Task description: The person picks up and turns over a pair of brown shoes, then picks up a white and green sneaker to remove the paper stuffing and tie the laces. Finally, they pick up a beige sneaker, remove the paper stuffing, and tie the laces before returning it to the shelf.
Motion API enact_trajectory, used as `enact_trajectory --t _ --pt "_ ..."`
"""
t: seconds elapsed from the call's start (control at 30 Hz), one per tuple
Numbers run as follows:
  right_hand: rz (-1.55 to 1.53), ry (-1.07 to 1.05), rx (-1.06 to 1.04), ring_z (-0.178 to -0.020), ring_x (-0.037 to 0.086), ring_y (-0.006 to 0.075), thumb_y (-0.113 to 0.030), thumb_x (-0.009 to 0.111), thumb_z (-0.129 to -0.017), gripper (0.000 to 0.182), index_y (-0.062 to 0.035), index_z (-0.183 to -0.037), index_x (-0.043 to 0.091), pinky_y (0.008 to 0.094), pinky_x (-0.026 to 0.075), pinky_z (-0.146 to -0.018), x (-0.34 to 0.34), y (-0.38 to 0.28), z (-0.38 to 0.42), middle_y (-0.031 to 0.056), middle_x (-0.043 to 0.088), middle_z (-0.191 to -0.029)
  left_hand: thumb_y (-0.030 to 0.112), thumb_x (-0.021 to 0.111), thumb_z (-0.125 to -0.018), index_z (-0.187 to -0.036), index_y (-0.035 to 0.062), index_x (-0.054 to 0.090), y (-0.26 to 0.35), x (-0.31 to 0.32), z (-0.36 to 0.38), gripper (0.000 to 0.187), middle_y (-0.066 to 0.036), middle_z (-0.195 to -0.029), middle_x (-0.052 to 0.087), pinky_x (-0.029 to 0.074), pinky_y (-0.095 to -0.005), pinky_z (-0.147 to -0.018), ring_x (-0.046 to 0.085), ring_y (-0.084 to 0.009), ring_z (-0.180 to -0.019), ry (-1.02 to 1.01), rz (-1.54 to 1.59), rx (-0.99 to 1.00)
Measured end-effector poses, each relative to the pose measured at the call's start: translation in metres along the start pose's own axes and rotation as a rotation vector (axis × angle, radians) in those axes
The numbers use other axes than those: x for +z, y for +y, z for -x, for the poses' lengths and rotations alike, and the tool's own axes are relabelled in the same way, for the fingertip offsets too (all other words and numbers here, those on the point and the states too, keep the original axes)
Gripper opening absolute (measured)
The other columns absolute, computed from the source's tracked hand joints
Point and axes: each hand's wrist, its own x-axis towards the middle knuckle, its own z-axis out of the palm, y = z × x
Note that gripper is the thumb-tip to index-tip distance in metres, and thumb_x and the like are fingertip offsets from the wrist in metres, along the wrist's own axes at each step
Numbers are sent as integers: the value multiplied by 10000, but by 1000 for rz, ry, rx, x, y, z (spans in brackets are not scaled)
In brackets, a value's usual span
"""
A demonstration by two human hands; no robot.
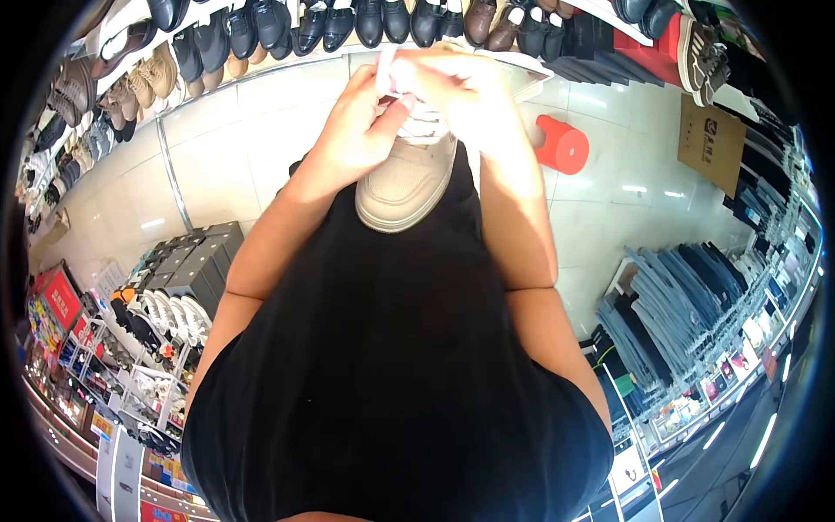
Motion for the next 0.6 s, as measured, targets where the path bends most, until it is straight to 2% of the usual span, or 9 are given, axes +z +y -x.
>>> enact_trajectory --t 0.07,0.1,0.17,0.2,0.3,0.33,0.43,0.6 --pt "-144 180 25 -880 682 130 -6 656 -982 212 18 -1165 760 246 529 -786 -5 -9 0 100 768 -1005 104 613 -972 -1156 -8 663 2 4 0 221 -175 -1161 615 515 -385 -929 635 -332 -1080 -15 19 -71" --pt "-60 164 24 -846 662 108 4 652 -977 213 16 -1162 758 234 510 -751 -15 -6 1 80 758 -982 135 615 -973 -1132 -7 670 2 5 0 220 -196 -1171 616 516 -400 -929 633 -360 -1082 -23 28 -107" --pt "108 137 20 -777 621 65 25 644 -968 218 14 -1157 752 210 471 -681 -40 1 6 39 739 -935 93 583 -997 -1109 -11 657 -4 7 -3 170 -138 -1100 592 503 -358 -881 618 -272 -1003 -25 -23 -26" --pt "154 87 29 -718 565 15 19 686 -939 185 -4 -1104 767 185 426 -623 -41 3 7 -16 703 -861 73 567 -1009 -1097 -13 651 -5 9 -4 149 -109 -1065 579 496 -337 -857 610 -227 -963 -27 -48 13" --pt "407 -108 154 -681 527 1 1 731 -909 181 -24 -1081 781 183 405 -593 -50 14 12 -41 683 -818 93 553 -1038 -1078 -8 655 4 17 -9 149 -101 -1043 587 491 -313 -836 608 -204 -929 7 58 -80" --pt "383 -75 110 -654 541 62 -83 793 -849 169 -7 -998 770 247 443 -596 -52 21 14 -6 640 -716 94 551 -1043 -1076 -11 656 6 19 -10 152 -96 -1038 590 491 -309 -833 609 -196 -928 -11 53 -107" --pt "451 -129 179 -660 540 50 -86 820 -834 184 -20 -999 773 243 439 -593 -56 22 16 -8 640 -719 93 545 -1059 -1081 -16 665 9 24 -12 164 -84 -1038 603 492 -295 -837 616 -175 -934 -34 33 -151" --pt "158 -126 189 -651 557 50 -74 836 -840 141 -2 -934 760 232 435 -584 -73 37 11 -16 633 -715 73 547 -1061 -1130 -18 698 9 36 -14 189 -88 -1103 634 499 -286 -899 634 -173 -1013 10 -21 -91"
